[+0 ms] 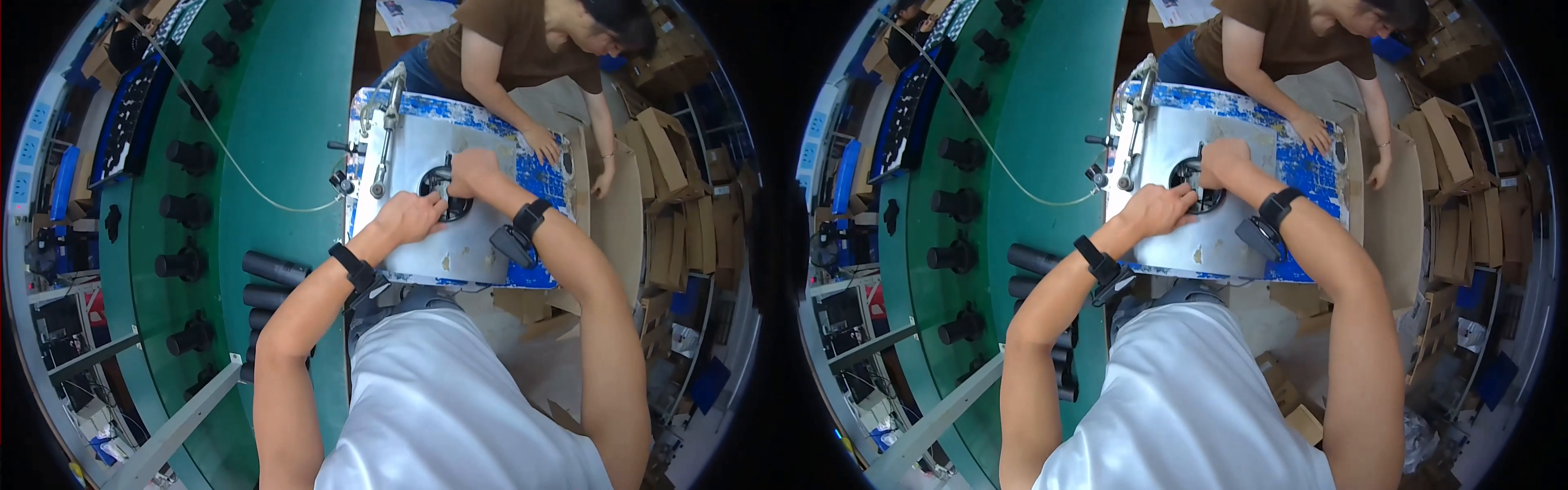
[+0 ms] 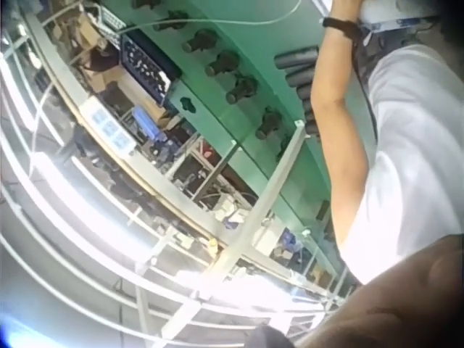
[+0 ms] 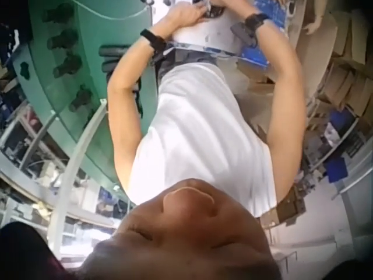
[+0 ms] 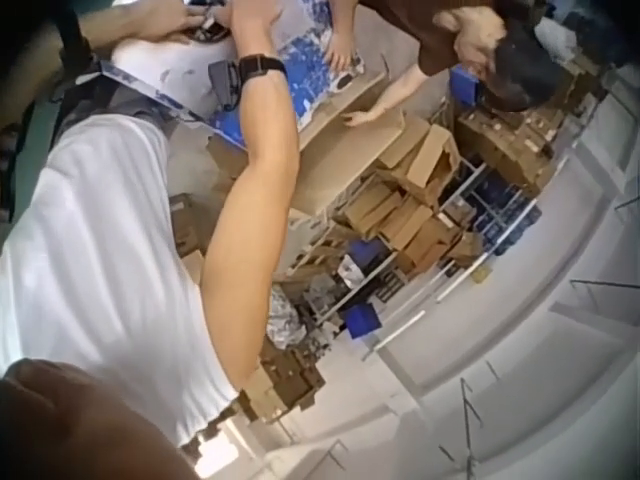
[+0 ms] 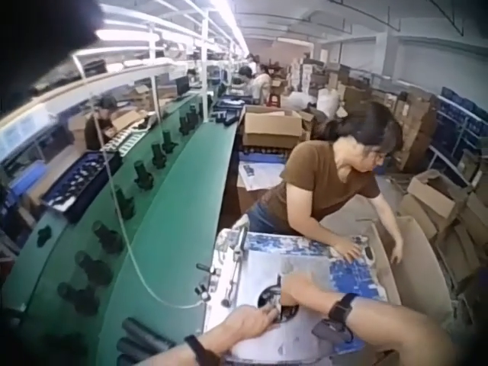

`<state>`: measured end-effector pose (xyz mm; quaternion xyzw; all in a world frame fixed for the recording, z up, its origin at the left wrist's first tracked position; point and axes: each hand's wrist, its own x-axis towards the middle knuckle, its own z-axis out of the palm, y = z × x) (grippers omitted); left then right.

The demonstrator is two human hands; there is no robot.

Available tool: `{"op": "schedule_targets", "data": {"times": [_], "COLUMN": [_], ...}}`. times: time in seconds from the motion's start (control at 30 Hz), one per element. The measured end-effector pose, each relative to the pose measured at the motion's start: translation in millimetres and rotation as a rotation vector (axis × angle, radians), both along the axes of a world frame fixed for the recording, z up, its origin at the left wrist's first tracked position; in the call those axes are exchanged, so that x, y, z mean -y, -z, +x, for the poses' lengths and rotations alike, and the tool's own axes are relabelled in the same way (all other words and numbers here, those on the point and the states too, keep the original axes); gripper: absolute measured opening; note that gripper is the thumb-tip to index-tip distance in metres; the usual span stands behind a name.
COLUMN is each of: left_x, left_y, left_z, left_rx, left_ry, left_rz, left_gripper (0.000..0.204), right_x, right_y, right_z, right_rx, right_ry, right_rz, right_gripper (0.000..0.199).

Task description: Assemble and inspect microphones by placing components into a testing machine and organizing them on a tray.

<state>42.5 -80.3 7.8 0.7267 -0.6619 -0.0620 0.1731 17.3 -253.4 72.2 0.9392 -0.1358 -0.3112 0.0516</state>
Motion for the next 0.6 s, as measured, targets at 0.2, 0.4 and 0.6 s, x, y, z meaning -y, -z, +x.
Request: {"op": "schedule_targets", "data": {"times": [0.2,0.4,0.6], "left_x": [3.5,-3.6,-79.2], "left_y": [14.5,16.9,2.2], "left_z": [-5.3,-13.5,-41.8], "left_rx": [0.005,-0.064,-0.228], "left_ry": [-0.147,-0.221,-0.647], "left_rz": [-0.178,-0.277,-0.604], "left_gripper": [0.031,0.031,0.022], "right_x": [13.8,26.2,42.6], "right_y": [-10.9,17.2,23.9], "right_z": [1.8,-16.8,-84.5], "right_rx": [0.089,0.356,0.528], "right_ry": [0.062,0.035,0.486], "right_rz": [0.064,0.099,0.775], "right_gripper": [0.035,0.048,0.046]}}
